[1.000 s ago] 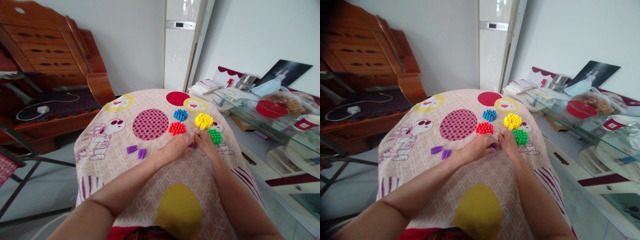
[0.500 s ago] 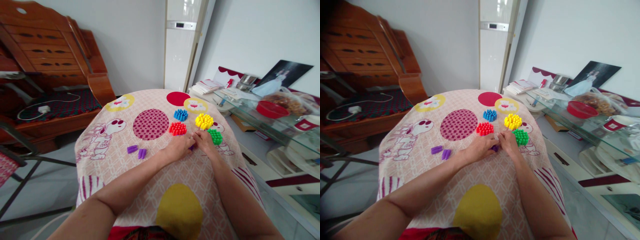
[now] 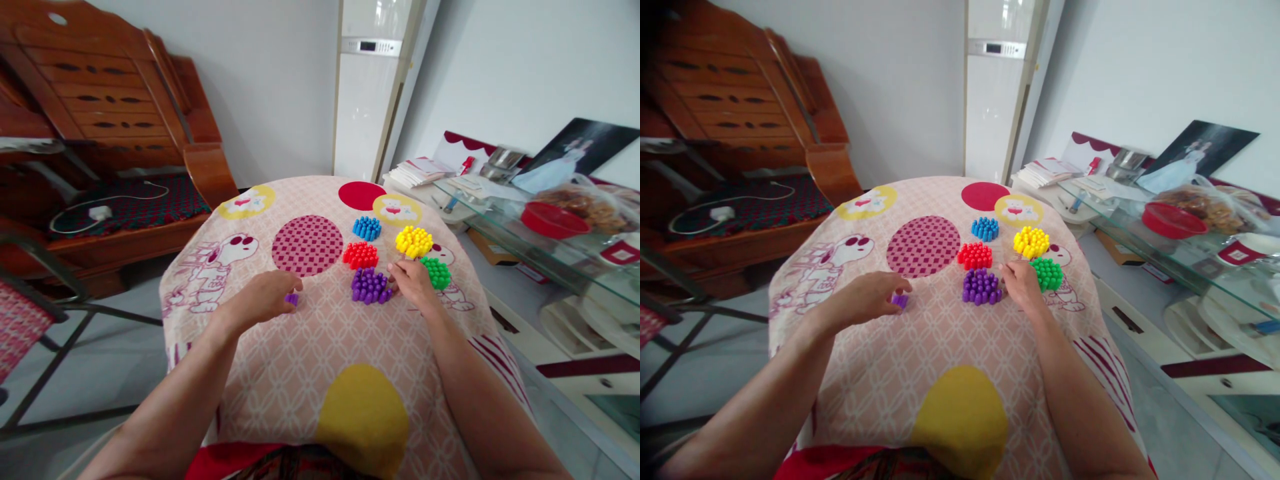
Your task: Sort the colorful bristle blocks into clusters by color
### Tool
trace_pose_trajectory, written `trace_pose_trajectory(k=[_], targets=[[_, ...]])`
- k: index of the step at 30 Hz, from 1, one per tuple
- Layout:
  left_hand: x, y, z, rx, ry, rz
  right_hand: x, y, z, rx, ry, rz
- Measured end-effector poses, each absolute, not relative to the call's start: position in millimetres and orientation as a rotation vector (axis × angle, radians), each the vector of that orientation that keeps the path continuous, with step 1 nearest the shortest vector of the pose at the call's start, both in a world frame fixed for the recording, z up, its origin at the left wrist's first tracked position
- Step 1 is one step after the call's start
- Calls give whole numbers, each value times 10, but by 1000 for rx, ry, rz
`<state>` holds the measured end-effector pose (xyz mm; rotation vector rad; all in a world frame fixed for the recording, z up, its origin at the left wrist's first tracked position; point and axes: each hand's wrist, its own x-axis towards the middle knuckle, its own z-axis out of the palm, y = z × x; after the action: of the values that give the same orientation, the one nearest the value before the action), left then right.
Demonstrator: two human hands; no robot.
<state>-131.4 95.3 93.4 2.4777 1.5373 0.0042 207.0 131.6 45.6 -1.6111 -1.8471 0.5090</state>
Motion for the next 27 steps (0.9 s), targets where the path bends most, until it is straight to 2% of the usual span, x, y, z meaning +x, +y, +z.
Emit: trace_pose_trajectory(k=[4, 12, 16, 20, 27], targets=[[-1257, 885, 866, 2462, 1599, -51, 2068, 1310, 460, -1613, -1849, 509], [-1258, 835, 717, 2511, 1517, 115, 2077, 1322, 455, -1625, -1849, 509], [-1122, 885, 754, 2526, 1523, 321, 2068, 1324, 451, -1618, -1846, 508], [-768, 895, 899, 2577, 1233, 512, 2052, 1320, 451, -1605, -1823, 560], [-247, 903, 925, 2810, 968, 321, 2062, 1337, 446, -1637, -1826, 574]])
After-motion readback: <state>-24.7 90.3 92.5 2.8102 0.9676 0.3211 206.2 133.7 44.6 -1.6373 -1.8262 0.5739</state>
